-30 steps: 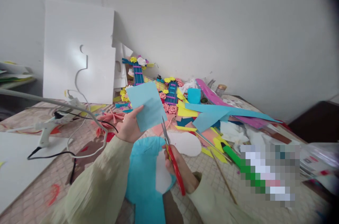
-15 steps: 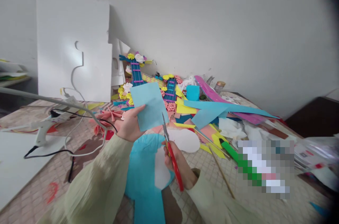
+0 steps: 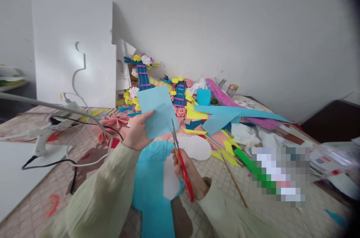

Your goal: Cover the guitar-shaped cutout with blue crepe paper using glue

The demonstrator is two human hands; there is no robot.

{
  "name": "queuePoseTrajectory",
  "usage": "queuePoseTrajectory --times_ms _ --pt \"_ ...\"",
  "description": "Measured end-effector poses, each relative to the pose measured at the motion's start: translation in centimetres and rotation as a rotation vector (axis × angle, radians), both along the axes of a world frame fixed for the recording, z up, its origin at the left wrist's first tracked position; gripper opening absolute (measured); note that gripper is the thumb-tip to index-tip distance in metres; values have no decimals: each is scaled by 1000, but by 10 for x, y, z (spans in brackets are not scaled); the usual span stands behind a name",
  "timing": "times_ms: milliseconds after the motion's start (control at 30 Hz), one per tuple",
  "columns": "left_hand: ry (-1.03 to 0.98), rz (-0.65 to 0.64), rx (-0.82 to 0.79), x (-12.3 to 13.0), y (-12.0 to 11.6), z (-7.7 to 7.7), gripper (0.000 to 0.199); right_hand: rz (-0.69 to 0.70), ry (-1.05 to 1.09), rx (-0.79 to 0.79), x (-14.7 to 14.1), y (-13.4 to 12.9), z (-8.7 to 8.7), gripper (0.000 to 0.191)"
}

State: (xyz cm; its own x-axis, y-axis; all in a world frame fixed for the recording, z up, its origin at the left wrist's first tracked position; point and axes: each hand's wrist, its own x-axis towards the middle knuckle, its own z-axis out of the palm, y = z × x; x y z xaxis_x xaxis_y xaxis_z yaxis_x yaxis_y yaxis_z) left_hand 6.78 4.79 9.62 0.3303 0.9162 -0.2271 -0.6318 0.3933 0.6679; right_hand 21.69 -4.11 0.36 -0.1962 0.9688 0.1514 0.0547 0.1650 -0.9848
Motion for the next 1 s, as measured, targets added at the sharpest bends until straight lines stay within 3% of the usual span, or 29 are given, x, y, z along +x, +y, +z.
queuePoseTrajectory --times_ms 267,433,733,1000 --pt "31 59 -72 6 -7 11 37 21 87 -44 -1 2 -9 46" --pt "39 63 -71 5 -7 11 37 -11 15 -1 0 3 -13 44" --pt "32 67 -42 5 -5 7 32 -16 -6 10 1 2 -9 48" --pt "45 67 -52 7 -8 14 35 -13 -22 9 2 0 -8 45"
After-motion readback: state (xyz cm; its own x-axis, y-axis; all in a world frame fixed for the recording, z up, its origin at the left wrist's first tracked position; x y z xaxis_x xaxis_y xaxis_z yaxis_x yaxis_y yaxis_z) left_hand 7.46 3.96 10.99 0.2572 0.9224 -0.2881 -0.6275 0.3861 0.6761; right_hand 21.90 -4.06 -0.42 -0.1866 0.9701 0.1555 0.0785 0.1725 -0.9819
